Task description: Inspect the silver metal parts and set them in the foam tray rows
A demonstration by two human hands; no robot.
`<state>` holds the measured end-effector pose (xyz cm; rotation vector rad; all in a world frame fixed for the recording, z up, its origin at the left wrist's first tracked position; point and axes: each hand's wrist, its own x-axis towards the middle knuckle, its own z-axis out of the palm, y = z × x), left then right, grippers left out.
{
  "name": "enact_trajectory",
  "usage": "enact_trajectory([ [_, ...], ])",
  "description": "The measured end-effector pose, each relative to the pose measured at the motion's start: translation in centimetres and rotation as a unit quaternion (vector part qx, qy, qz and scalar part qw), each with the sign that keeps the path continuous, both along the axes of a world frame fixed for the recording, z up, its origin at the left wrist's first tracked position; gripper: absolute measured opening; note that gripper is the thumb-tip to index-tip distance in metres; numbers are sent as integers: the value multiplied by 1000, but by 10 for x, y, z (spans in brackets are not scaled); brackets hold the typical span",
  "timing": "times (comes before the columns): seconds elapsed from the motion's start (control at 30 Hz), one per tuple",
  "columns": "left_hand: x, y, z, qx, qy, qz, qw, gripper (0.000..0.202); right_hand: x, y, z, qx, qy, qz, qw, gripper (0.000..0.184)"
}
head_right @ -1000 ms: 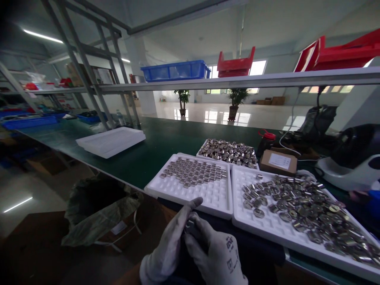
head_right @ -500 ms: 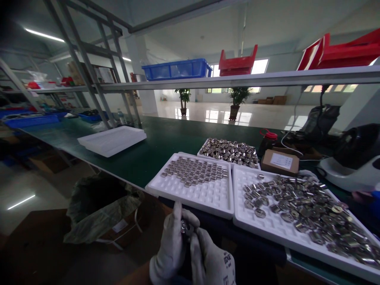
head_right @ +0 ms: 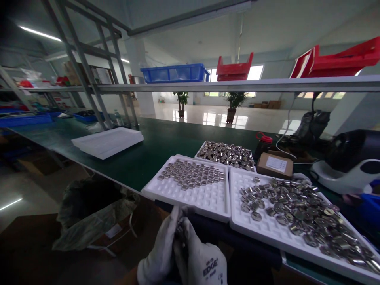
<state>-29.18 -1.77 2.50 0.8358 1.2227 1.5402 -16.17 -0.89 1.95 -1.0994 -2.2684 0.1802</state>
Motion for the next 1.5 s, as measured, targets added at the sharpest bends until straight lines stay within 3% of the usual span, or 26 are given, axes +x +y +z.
enact_trajectory([
  [0.07, -8, 3, 7, 16, 47, -97, 994, 67, 1, 7, 11, -87, 23, 12, 996, 44],
  [0.13, -19, 11, 10, 29, 120, -131, 984, 65, 6, 24, 19, -164, 30, 12, 986, 39],
  [0.23, -41, 30, 7, 41, 235, -85, 967, 67, 26, 68, 29, -191, 12, -104, 976, 33],
  [0.37, -87, 58, 1, 48, 365, 9, 930, 62, 72, 137, 49, -172, -12, -239, 956, 45],
  [0.5, -131, 79, 6, 33, 458, 41, 887, 60, 104, 175, 66, -162, 4, -294, 942, 55],
  [0.63, -146, 97, 10, 11, 561, -27, 828, 61, 99, 160, 55, -174, 51, -283, 942, 66],
  [0.77, -134, 116, 9, 13, 637, -101, 764, 61, 71, 105, 25, -186, 89, -224, 952, 66],
  [0.87, -128, 127, 10, 18, 654, -120, 747, 58, 54, 67, 4, -211, 124, -170, 955, 65],
  [0.97, -132, 129, 15, 38, 629, -126, 766, 58, 49, 46, -10, -221, 109, -126, 961, 62],
  [1.1, -136, 109, 30, 69, 540, -114, 831, 64, 45, 36, -11, -248, 128, -56, 959, 54],
  [1.17, -126, 89, 37, 82, 481, -131, 863, 68, 39, 31, -4, -262, 143, -18, 954, 51],
  [1.27, -91, 53, 42, 80, 361, -189, 910, 65, 25, 20, 9, -284, 173, 26, 943, 48],
  [1.3, -77, 42, 41, 55, 232, -217, 947, 65, 20, 16, 13, -288, 187, 28, 939, 48],
  [1.37, -51, 24, 34, 36, 88, -209, 973, 68, 13, 7, 19, -281, 211, 13, 936, 47],
  [1.5, -17, 9, 9, 33, 0, -161, 986, 71, 10, -3, 18, -258, 197, -31, 945, 45],
])
